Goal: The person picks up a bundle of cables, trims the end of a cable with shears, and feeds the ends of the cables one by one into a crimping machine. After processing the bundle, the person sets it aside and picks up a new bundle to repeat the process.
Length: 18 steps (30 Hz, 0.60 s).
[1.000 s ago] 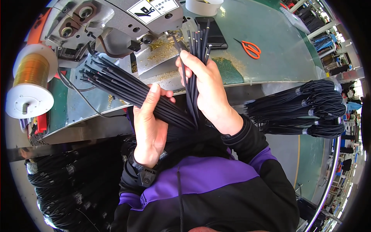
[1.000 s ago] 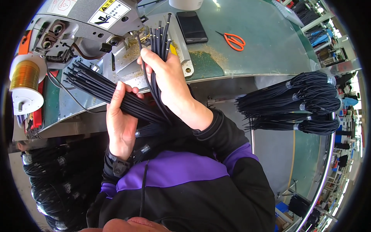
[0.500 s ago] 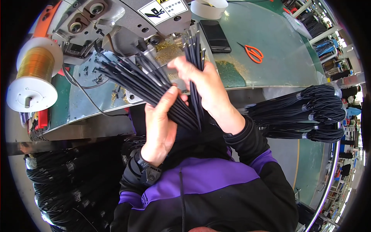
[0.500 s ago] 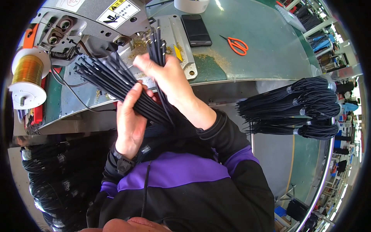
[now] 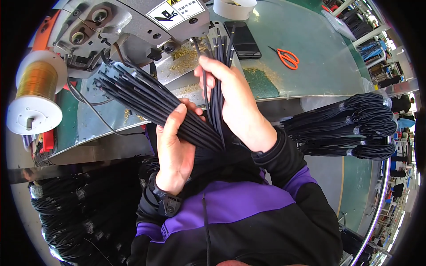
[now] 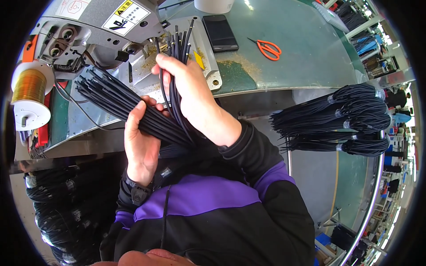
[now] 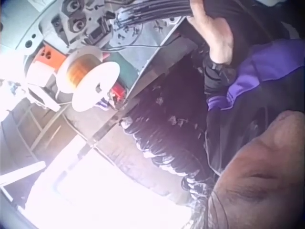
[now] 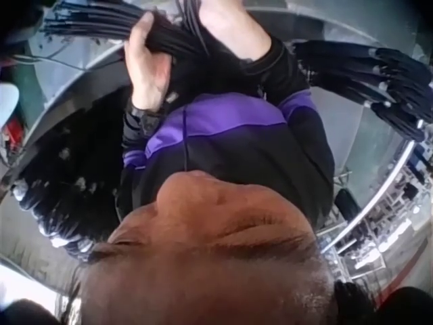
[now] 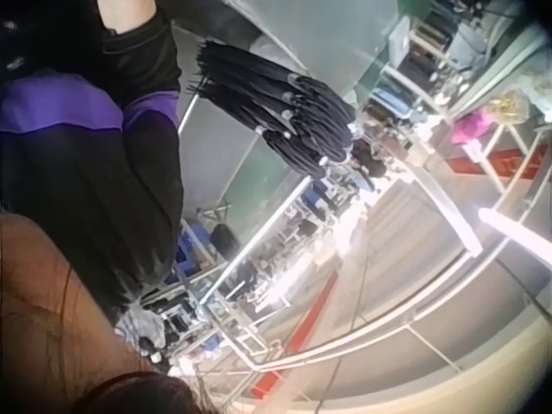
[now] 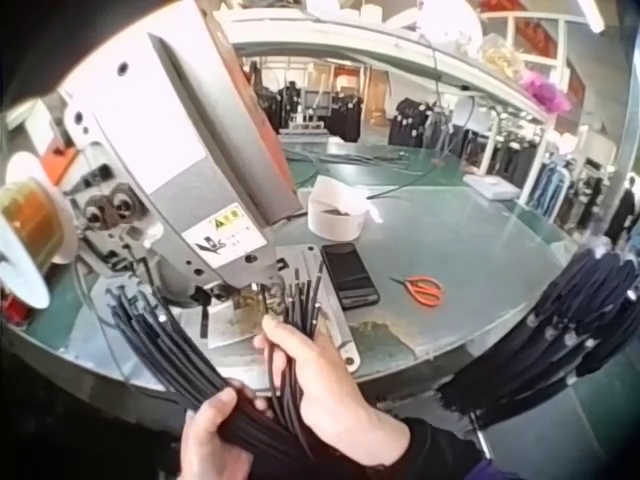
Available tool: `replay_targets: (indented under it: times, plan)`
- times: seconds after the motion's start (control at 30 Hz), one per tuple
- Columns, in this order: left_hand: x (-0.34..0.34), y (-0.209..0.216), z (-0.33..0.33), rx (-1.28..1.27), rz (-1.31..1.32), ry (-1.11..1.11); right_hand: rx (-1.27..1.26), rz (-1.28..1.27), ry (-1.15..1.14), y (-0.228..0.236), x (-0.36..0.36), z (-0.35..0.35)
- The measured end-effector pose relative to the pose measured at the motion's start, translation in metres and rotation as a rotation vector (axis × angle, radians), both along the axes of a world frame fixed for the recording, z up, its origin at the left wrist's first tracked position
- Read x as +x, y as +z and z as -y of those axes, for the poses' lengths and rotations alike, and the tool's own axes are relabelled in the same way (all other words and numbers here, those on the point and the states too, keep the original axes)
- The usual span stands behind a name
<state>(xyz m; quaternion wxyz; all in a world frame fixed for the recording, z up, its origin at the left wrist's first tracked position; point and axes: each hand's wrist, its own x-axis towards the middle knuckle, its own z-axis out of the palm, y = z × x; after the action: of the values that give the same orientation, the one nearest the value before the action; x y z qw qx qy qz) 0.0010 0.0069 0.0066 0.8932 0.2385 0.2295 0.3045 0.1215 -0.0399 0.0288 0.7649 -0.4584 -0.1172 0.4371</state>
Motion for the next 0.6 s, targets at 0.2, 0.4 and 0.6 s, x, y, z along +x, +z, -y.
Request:
replay_targets:
  times: [0.2,0.4,0.6]
  plan:
    - [0.005,-0.005,0.002,0.079,-0.055,-0.025,-0.044,0.194,0.007,0.002,-0.005,-0.001]
    - [0.007,-0.013,0.013,0.121,-0.068,-0.088,-0.196,0.357,0.081,-0.010,-0.012,0.019]
    - [0.001,-0.002,0.001,0.077,-0.082,-0.052,-0.040,0.225,-0.149,-0.005,-0.006,0.003]
